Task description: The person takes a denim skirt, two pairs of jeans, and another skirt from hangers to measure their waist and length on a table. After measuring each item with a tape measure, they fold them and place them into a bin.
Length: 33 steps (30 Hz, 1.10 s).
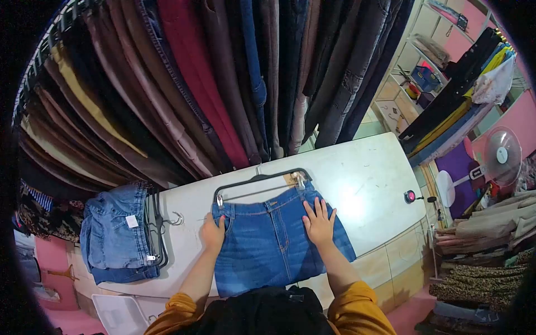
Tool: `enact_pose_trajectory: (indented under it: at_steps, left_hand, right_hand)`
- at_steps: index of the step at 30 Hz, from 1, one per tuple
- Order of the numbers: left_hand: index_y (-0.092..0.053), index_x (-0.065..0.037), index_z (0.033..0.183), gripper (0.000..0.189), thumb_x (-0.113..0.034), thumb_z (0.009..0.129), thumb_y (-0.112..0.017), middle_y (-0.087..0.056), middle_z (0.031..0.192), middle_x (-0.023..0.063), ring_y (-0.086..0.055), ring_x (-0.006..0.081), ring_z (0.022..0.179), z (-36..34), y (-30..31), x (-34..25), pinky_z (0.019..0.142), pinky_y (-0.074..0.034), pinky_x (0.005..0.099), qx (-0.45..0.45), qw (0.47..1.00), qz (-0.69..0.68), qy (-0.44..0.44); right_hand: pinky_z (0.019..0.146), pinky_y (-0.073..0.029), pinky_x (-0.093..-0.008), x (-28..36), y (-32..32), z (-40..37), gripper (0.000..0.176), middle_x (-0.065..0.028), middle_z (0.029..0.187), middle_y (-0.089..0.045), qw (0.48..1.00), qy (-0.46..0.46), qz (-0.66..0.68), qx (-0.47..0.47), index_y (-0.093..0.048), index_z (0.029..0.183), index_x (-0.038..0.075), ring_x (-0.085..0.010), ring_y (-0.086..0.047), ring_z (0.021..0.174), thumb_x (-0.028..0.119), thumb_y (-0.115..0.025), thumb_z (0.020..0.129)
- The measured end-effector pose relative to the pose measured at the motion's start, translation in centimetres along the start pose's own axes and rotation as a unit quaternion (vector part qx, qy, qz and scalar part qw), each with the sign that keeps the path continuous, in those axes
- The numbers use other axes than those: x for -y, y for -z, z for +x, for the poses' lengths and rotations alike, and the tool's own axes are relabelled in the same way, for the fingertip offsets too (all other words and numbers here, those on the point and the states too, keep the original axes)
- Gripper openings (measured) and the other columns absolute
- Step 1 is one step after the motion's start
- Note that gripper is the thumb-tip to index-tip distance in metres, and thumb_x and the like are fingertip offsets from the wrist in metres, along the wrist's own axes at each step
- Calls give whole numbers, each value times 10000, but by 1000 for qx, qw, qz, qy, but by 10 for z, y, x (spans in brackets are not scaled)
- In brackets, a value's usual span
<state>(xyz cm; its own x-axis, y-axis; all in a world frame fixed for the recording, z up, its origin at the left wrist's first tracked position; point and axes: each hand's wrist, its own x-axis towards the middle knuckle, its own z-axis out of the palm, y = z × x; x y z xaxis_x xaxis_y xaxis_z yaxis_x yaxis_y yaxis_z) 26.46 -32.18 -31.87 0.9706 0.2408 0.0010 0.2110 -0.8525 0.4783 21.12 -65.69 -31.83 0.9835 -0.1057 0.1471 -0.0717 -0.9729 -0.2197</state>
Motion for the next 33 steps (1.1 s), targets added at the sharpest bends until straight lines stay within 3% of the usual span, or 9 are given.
enact_pose_trajectory:
  at_steps: [10,12,14,16,20,24,26,31,33]
  left_hand:
    - [-507,-22,946,430,-423,822,-599,-613,886,207,-593,416,764,84,-14,-32,683,-472,468,-19,997,62,-39]
    - [-512,-6,1004,457,-410,817,-615,-600,936,229,-592,403,833,84,-14,-22,731,-472,448,21,999,47,-9]
    - [-486,16,1105,488,-365,828,-614,-567,982,250,-559,397,924,73,-25,-6,794,-445,437,-101,991,-61,-68]
    - [-445,29,1203,525,-311,835,-605,-492,1155,257,-454,404,1100,42,3,-25,928,-361,448,-96,991,-15,-90]
    - [-320,-14,1361,635,-309,849,-556,-248,1428,232,-197,410,1326,-38,19,-60,1059,-150,532,-14,985,86,-147]
    - [-273,-46,1402,674,-330,849,-532,-198,1463,218,-134,387,1363,-79,-9,-54,1068,-111,555,79,978,133,-140]
    - [-264,-65,1415,682,-337,846,-524,-190,1475,196,-134,373,1369,-82,-20,-49,1070,-95,561,68,977,166,-112]
    - [-338,-50,1363,656,-285,793,-560,-251,1447,190,-191,366,1348,-73,-24,-54,1061,-122,567,53,988,136,-58]
    - [-490,-24,1217,511,-200,748,-589,-435,1305,193,-354,364,1246,-60,-25,-58,1044,-227,504,24,996,78,-40]
  right_hand:
    - [1037,-150,-633,-27,-19,117,478,-76,1449,-302,1000,24,-4,4,-384,1358,309,-274,-250,1349,388,-469,895]
    - [1039,-147,-632,-28,-21,118,489,-81,1456,-287,999,26,-3,21,-371,1366,307,-277,-237,1355,394,-468,895]
    - [1037,-141,-637,-35,-19,118,529,-106,1467,-257,996,38,49,65,-348,1382,278,-294,-208,1366,410,-480,887]
    - [1051,-157,-605,-52,-3,104,570,-143,1457,-263,980,64,175,69,-388,1361,211,-337,-210,1359,369,-571,845]
    - [1040,-256,-530,-141,42,70,507,-245,1378,-338,984,-44,170,-24,-474,1246,55,-391,-305,1291,168,-620,774]
    - [1027,-314,-449,-299,44,36,498,-266,1310,-408,959,-223,-76,-160,-484,1217,38,-402,-382,1223,77,-613,738]
    - [992,-349,-447,-343,56,26,477,-245,1241,-469,931,-314,-82,-168,-488,1219,58,-400,-444,1146,58,-593,753]
    - [871,-421,-461,-367,69,33,433,-192,1104,-543,938,-345,-18,-28,-543,1138,88,-377,-509,1007,121,-638,718]
    - [764,-465,-451,-332,83,51,442,-161,958,-600,959,-279,-43,29,-599,1015,100,-358,-549,920,260,-709,618]
